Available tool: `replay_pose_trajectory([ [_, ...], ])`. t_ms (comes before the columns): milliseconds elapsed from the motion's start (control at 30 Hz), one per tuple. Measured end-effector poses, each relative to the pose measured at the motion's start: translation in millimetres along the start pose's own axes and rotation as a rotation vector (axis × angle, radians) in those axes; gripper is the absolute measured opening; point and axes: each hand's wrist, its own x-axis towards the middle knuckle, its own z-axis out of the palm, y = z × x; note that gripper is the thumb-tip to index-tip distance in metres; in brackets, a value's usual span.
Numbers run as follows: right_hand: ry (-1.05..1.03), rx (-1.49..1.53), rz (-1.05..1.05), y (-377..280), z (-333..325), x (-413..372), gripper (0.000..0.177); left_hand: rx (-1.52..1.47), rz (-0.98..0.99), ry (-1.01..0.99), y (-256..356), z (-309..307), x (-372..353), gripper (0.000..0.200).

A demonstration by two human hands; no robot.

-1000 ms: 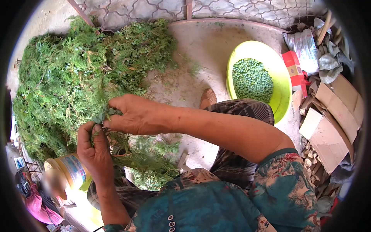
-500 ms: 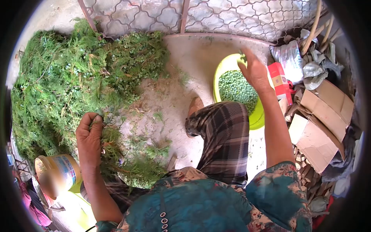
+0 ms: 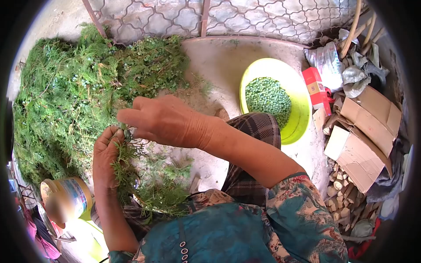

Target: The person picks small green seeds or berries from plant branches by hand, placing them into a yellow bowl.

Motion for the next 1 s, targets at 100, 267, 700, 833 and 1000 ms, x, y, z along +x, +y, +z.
replay_pose_trajectory([
  [100, 0.028, 0.05, -0.034, 10.1, 13.6, 0.1, 0.019, -0.031, 0.024, 0.027, -0.7, 0.3, 0.3, 0.013],
  [267, 0.107, 0.039, 0.018, 27.1, 21.0, -4.2, 0.024, 0.093, 0.015, -0.007, -4.4, 10.0, -3.6, 0.013],
  [700, 0.371, 1.772, 0.882, 54.9, -22.4, -27.7, 0.01, 0.192, 0.172, 0.056, -11.5, 0.5, -5.6, 0.011],
  [833, -0.092, 1.305, 0.772, 10.4, -6.2, -22.7, 0.02, 0.26, 0.192, 0.04, -12.8, 5.5, -3.9, 0.012],
  [1000, 0.116, 0.543, 0.315, -8.3, 37.1, -21.2, 0.027, 0.194, 0.146, 0.033, -12.9, 5.1, -2.3, 0.013],
])
